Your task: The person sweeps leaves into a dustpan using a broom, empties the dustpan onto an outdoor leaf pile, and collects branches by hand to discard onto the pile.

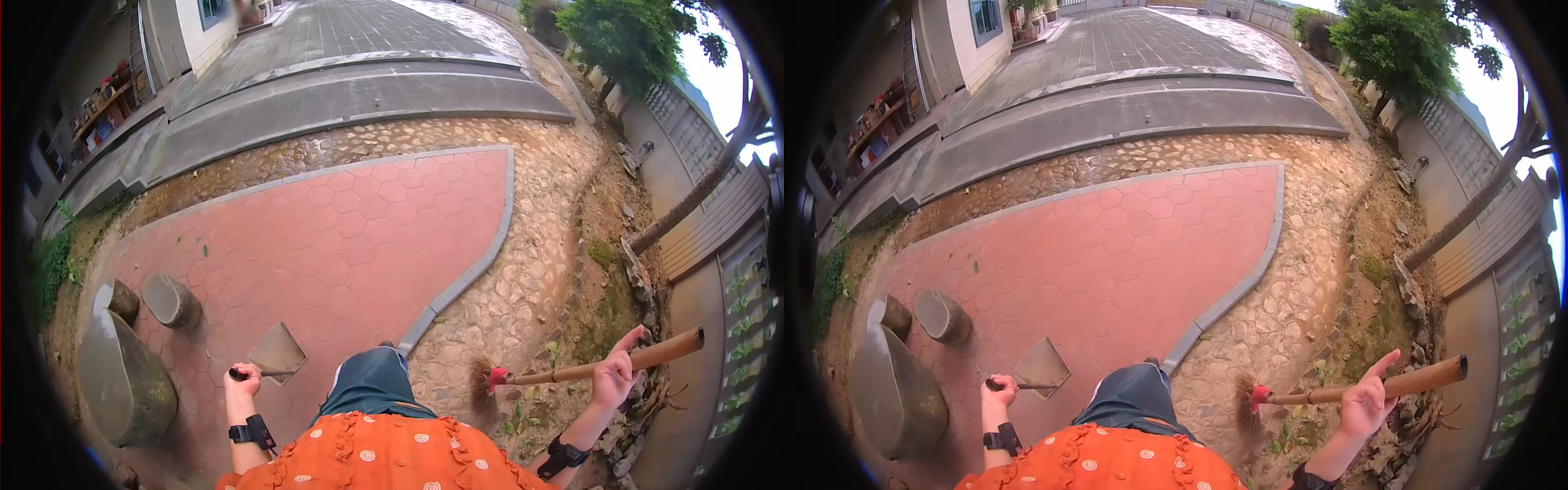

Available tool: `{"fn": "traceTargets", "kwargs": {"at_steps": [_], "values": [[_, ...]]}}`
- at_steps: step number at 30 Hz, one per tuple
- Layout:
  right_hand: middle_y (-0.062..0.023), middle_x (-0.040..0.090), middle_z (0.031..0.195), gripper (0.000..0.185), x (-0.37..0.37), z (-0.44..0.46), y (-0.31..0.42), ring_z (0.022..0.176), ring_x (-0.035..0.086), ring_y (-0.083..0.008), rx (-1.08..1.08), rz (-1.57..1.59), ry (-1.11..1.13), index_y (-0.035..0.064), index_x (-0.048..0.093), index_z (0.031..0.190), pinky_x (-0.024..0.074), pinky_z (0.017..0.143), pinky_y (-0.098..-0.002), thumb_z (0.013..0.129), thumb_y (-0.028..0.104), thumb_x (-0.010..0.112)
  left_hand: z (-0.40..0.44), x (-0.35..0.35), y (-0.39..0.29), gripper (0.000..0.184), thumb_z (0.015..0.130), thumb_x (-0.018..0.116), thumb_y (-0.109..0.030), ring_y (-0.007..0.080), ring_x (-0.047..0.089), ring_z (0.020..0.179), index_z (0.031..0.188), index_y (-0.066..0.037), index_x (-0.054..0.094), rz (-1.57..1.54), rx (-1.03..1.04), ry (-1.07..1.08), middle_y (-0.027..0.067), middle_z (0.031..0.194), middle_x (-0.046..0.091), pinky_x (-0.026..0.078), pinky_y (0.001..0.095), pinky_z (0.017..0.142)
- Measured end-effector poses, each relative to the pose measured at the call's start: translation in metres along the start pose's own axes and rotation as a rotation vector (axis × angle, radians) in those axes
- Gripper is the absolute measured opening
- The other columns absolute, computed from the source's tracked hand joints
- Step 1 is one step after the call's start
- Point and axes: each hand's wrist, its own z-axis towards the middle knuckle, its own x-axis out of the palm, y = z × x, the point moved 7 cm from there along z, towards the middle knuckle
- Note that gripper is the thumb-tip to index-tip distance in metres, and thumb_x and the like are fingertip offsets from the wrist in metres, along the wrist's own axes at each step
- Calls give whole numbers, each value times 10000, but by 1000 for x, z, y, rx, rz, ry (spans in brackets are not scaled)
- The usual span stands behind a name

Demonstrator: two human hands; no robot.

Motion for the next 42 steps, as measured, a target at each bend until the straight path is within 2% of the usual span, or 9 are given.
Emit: {"fn": "traceTargets", "kwargs": {"at_steps": [6,16,19,24,28,32,34,39,42], "values": [[-27,518,1277,563,14,166,-21,471,405,-78,-58,41,-96,55,435,1288,423,463,-220,757,199,549,108,173,137,161,818,421,-95,114,509,432,674,-77,489,207,173,-160,14,532,516,458,217,373],[-37,568,1202,552,-14,487,0,456,388,-82,-219,134,-42,48,449,1284,403,459,-224,753,188,514,321,414,368,137,796,442,-103,110,509,417,684,-28,467,57,4,-226,38,538,502,437,182,340],[-40,555,1224,532,-11,615,-7,453,380,-87,-255,86,-77,38,453,1275,393,453,-222,771,204,502,338,501,460,220,737,486,-47,110,492,431,817,96,338,-11,-26,-245,88,610,441,421,182,312],[-42,538,1248,520,-7,830,-46,454,372,-87,-164,34,-105,30,454,1268,374,433,-219,791,232,499,404,613,567,365,722,466,15,115,488,437,1017,63,256,-75,-132,-203,68,590,419,427,194,315],[-35,546,1233,549,-18,988,-64,453,365,-84,-173,-45,-101,33,430,1291,373,441,-210,798,263,499,517,679,636,71,745,447,-18,107,466,426,811,2,427,-125,-172,-131,34,562,429,422,192,326],[-78,522,1262,584,-32,1128,-59,478,390,-89,-273,-96,-58,23,379,1325,388,457,-214,800,256,485,646,764,722,238,774,423,-78,103,456,421,536,-72,416,-23,-161,-68,18,520,466,411,201,341],[-102,494,1293,596,-32,1195,-50,493,404,-109,-398,-95,-146,13,363,1330,407,482,-222,792,237,486,705,811,766,197,787,426,-88,106,456,420,591,-77,447,33,-93,-38,13,494,472,412,209,353],[-113,377,1392,616,-16,1349,-82,917,582,-201,-361,-203,-116,12,329,1343,458,660,-283,794,249,480,809,937,874,177,832,405,-118,113,493,426,679,-72,482,150,-48,-109,24,509,507,428,208,368],[-124,378,1389,650,-24,1449,-96,1003,571,-231,-388,-197,-76,25,295,1363,460,695,-314,804,306,471,889,999,916,188,834,409,-114,119,520,423,671,-81,497,126,-42,-205,29,514,526,435,211,362]]}}
